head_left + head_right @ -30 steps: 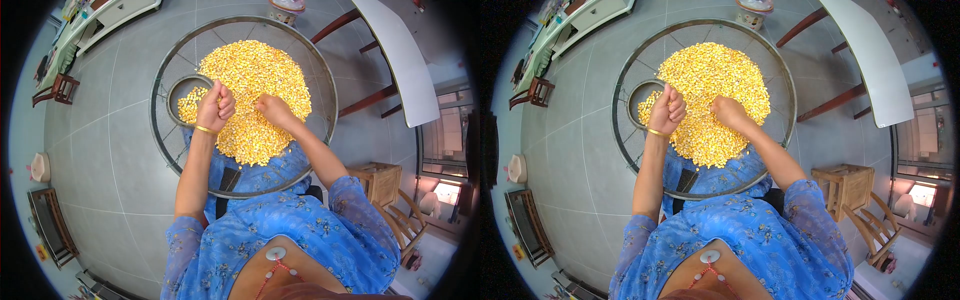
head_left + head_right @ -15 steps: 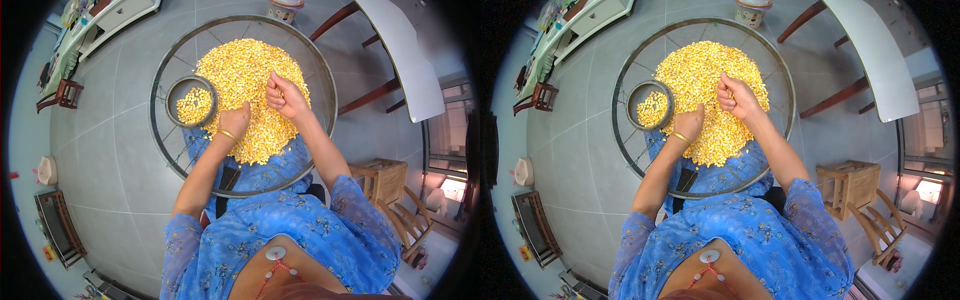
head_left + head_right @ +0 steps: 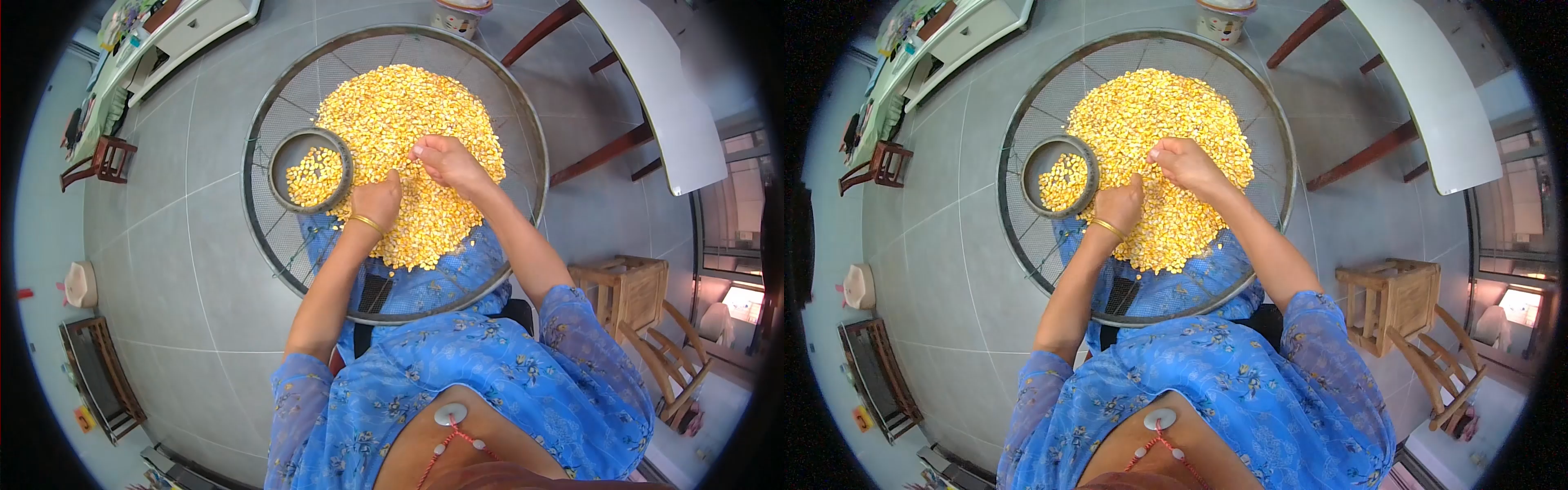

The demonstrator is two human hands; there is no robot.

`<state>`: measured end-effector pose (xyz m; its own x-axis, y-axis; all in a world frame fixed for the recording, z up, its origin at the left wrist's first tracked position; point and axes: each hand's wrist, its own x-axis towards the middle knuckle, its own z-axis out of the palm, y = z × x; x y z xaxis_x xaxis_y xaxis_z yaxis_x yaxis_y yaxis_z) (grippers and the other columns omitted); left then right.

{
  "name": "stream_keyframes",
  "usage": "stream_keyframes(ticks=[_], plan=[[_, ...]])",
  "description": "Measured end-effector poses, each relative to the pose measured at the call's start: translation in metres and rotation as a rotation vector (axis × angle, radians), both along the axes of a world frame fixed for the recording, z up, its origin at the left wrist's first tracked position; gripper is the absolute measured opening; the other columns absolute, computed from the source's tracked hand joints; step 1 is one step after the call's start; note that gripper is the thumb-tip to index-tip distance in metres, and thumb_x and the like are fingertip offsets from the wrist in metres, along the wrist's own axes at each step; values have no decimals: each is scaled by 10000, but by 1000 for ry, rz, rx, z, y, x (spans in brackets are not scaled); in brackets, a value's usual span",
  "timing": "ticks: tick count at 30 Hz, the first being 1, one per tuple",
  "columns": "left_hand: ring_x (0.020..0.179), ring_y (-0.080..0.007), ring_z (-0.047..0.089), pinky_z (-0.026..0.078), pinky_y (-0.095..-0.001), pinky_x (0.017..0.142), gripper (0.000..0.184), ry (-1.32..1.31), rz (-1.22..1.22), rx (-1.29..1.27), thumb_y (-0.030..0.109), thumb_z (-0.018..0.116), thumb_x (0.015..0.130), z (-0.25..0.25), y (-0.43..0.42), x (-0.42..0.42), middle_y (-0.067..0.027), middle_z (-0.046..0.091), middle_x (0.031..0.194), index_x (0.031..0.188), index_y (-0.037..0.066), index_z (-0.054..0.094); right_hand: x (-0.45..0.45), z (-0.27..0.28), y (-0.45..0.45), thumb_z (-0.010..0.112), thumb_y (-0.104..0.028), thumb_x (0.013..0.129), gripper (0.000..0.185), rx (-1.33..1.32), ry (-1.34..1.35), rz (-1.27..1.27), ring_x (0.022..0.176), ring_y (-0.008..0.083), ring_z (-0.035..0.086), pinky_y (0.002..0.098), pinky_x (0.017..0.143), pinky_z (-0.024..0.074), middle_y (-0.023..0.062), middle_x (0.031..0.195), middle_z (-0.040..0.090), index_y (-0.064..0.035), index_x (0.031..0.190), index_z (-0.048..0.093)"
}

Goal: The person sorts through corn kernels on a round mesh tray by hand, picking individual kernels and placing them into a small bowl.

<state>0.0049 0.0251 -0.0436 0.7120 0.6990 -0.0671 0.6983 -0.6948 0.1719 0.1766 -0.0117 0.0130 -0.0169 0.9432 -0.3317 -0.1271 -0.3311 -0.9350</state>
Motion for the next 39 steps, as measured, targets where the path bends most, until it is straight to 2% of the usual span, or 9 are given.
stream_keyframes(ticks=[7,10,14,19,25,27,31,34,39], plan=[[623,-353,622,474,-460,570,177,-213,148,-166,199,544,843,25,3,-4,-163,621,646,935,53,509,-3,-14,2,493,-197,911,175,3,-114,85,451,48,333,219,411,265,-56,542,379,-50,870,577],[593,-302,613,451,-423,541,179,-460,202,-235,243,596,826,26,9,-8,-153,606,637,843,71,550,-12,-28,-1,494,-196,887,176,238,-709,160,681,198,568,354,627,445,81,701,585,-38,906,569],[534,-213,557,428,-364,512,215,-572,239,-361,257,592,856,27,16,-12,-113,562,593,822,46,562,-32,-24,-7,515,-156,841,218,163,-1177,377,691,346,628,464,601,486,196,730,628,14,975,495],[464,-152,479,381,-282,438,339,-940,276,-792,326,505,926,34,28,-19,-49,509,542,736,45,522,-39,-34,-10,521,-85,785,192,202,-1262,463,666,350,625,460,577,484,189,703,625,29,936,491],[404,-63,301,240,-198,356,356,-1503,324,-1512,330,384,981,69,29,-29,16,359,504,703,110,419,-28,-44,0,531,-139,829,139,324,-931,161,611,304,603,398,546,466,146,666,617,-1,836,547],[405,-61,304,244,-198,356,330,-1527,312,-1555,305,392,980,66,31,-31,25,361,519,732,96,450,-24,-32,4,516,-174,861,173,62,-323,51,489,183,521,319,454,408,70,603,562,-19,796,558],[426,-67,335,274,-229,369,256,-1227,312,-1358,279,479,942,50,30,-26,35,391,532,878,40,544,1,-11,4,443,-198,906,205,25,688,-38,398,74,348,221,368,241,-3,564,450,-58,785,531],[443,-218,529,428,-358,448,198,-659,70,-248,250,555,868,30,18,-13,-104,543,553,920,60,533,8,-2,4,416,-230,934,238,10,807,-194,394,80,316,221,370,247,-4,568,434,-66,780,497],[570,-284,631,477,-408,490,128,-104,-111,-28,112,472,829,21,-4,-1,-121,621,609,914,18,496,12,-15,6,388,-314,975,329,38,884,-132,389,73,290,214,362,240,-11,550,406,-77,772,491]])
